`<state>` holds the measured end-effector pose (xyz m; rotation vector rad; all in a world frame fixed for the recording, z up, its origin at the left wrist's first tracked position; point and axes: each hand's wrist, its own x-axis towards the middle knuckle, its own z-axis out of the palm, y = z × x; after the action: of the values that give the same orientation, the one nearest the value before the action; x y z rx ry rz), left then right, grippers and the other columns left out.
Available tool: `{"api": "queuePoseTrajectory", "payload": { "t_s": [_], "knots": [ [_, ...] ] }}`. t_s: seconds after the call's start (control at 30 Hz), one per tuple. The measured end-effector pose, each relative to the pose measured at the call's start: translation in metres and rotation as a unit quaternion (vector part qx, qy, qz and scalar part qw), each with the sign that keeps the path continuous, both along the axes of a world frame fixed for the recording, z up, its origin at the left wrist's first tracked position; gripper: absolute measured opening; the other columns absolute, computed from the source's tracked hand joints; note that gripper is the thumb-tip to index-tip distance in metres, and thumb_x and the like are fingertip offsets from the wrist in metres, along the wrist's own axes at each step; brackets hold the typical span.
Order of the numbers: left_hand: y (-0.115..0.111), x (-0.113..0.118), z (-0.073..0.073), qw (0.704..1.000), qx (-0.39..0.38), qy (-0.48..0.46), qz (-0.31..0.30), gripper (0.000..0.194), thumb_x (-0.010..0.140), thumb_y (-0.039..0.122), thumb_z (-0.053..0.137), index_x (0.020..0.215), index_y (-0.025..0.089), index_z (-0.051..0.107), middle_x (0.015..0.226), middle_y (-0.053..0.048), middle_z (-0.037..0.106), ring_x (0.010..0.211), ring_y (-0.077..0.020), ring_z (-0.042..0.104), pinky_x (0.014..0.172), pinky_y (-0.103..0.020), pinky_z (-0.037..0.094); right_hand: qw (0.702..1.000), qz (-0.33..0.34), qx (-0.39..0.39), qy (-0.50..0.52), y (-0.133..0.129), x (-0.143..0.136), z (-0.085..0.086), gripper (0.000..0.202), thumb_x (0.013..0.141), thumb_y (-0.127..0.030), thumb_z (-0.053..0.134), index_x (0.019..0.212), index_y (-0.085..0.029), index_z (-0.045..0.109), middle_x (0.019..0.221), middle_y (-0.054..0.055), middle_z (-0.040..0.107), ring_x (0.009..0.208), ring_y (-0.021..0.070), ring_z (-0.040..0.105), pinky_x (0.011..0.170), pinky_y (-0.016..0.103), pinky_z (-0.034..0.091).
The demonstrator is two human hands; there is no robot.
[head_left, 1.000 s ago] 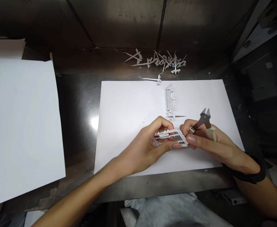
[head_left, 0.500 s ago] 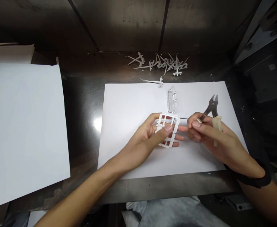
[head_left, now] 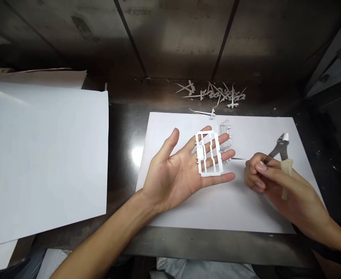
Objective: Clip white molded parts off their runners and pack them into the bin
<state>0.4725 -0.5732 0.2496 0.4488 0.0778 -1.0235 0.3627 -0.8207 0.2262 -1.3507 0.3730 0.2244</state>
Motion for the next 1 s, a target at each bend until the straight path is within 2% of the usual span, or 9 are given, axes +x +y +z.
{"api": "queuePoseTrajectory", "payload": {
  "t_s": [0.2, 0.43, 0.5, 0.53, 0.6, 0.67, 0.73, 0.87, 1.0],
  "knots": [
    [-0.002, -0.002, -0.002, 1.0, -0.011, 0.018, 0.002, 0.061, 0.112, 0.059, 0.049, 0.165, 0.027, 0.048, 0.172, -0.016, 0.051, 0.157, -0.0451, 0.052, 0.123, -0.071, 0.045, 1.0, -0.009, 0.0, 0.006, 0.001, 0.002, -0.001, 0.025, 0.106, -0.042, 0.07, 0.09, -0.023, 0.069, 0.072, 0.001, 0.047, 0.07, 0.0177, 0.043, 0.066, 0.032, 0.037],
    [-0.001, -0.003, 0.0, 1.0, -0.011, 0.008, -0.003, 0.06, 0.112, 0.06, 0.049, 0.163, 0.027, 0.049, 0.172, -0.017, 0.051, 0.154, -0.0473, 0.054, 0.123, -0.072, 0.043, 1.0, 0.012, -0.022, 0.005, -0.002, 0.003, -0.003, 0.024, 0.108, -0.043, 0.068, 0.095, -0.024, 0.07, 0.07, 0.001, 0.046, 0.07, 0.0186, 0.045, 0.068, 0.032, 0.037],
    [-0.001, -0.003, -0.001, 1.0, -0.006, 0.009, -0.002, 0.06, 0.111, 0.06, 0.052, 0.162, 0.028, 0.049, 0.172, -0.017, 0.052, 0.153, -0.0471, 0.056, 0.122, -0.071, 0.044, 0.998, 0.013, -0.061, -0.012, -0.004, 0.001, -0.004, 0.025, 0.108, -0.045, 0.067, 0.095, -0.024, 0.07, 0.072, 0.001, 0.048, 0.071, 0.0191, 0.047, 0.069, 0.033, 0.038],
    [-0.002, -0.003, -0.001, 1.0, -0.004, 0.009, -0.001, 0.06, 0.111, 0.06, 0.053, 0.162, 0.029, 0.049, 0.171, -0.017, 0.052, 0.152, -0.0469, 0.056, 0.122, -0.071, 0.044, 0.994, 0.012, -0.105, -0.023, -0.006, 0.0, -0.005, 0.025, 0.109, -0.046, 0.068, 0.095, -0.024, 0.07, 0.075, 0.001, 0.05, 0.073, 0.0194, 0.048, 0.07, 0.033, 0.039],
    [-0.002, -0.003, -0.001, 1.0, -0.001, 0.01, -0.002, 0.06, 0.111, 0.06, 0.053, 0.162, 0.029, 0.049, 0.171, -0.017, 0.053, 0.152, -0.0466, 0.057, 0.122, -0.07, 0.045, 0.97, -0.003, -0.236, -0.051, -0.008, -0.001, -0.007, 0.022, 0.109, -0.046, 0.069, 0.101, -0.026, 0.072, 0.082, 0.001, 0.056, 0.076, 0.0198, 0.051, 0.073, 0.034, 0.04],
    [-0.002, -0.003, -0.002, 1.0, 0.0, 0.007, -0.003, 0.06, 0.111, 0.06, 0.052, 0.163, 0.03, 0.048, 0.171, -0.017, 0.053, 0.151, -0.0463, 0.058, 0.122, -0.069, 0.046, 0.923, -0.022, -0.375, -0.082, -0.009, 0.0, -0.01, 0.016, 0.108, -0.042, 0.07, 0.108, -0.027, 0.073, 0.091, 0.001, 0.064, 0.08, 0.0203, 0.056, 0.075, 0.034, 0.042],
    [-0.002, -0.003, -0.003, 1.0, -0.003, 0.002, -0.004, 0.061, 0.112, 0.061, 0.049, 0.163, 0.029, 0.047, 0.171, -0.016, 0.053, 0.151, -0.0465, 0.058, 0.121, -0.069, 0.046, 0.875, -0.024, -0.471, -0.112, -0.01, 0.002, -0.014, 0.013, 0.106, -0.036, 0.068, 0.114, -0.026, 0.071, 0.097, 0.001, 0.07, 0.081, 0.0204, 0.06, 0.076, 0.035, 0.044],
    [-0.002, -0.003, -0.004, 1.0, -0.004, -0.003, -0.005, 0.06, 0.113, 0.063, 0.045, 0.164, 0.03, 0.047, 0.171, -0.016, 0.053, 0.152, -0.045, 0.058, 0.122, -0.067, 0.046, 0.819, 0.043, -0.555, -0.139, -0.012, 0.006, -0.026, 0.025, 0.103, -0.026, 0.059, 0.127, -0.024, 0.067, 0.105, 0.002, 0.073, 0.086, 0.0224, 0.067, 0.078, 0.036, 0.046],
    [-0.001, -0.004, -0.002, 1.0, -0.009, -0.009, -0.007, 0.064, 0.112, 0.069, 0.044, 0.162, 0.03, 0.048, 0.171, -0.016, 0.053, 0.152, -0.0447, 0.058, 0.122, -0.067, 0.047, 0.794, 0.097, -0.583, -0.141, -0.015, 0.007, -0.037, 0.038, 0.1, -0.018, 0.052, 0.136, -0.025, 0.063, 0.114, 0.003, 0.074, 0.096, 0.0246, 0.069, 0.081, 0.037, 0.048]
  ]
}}
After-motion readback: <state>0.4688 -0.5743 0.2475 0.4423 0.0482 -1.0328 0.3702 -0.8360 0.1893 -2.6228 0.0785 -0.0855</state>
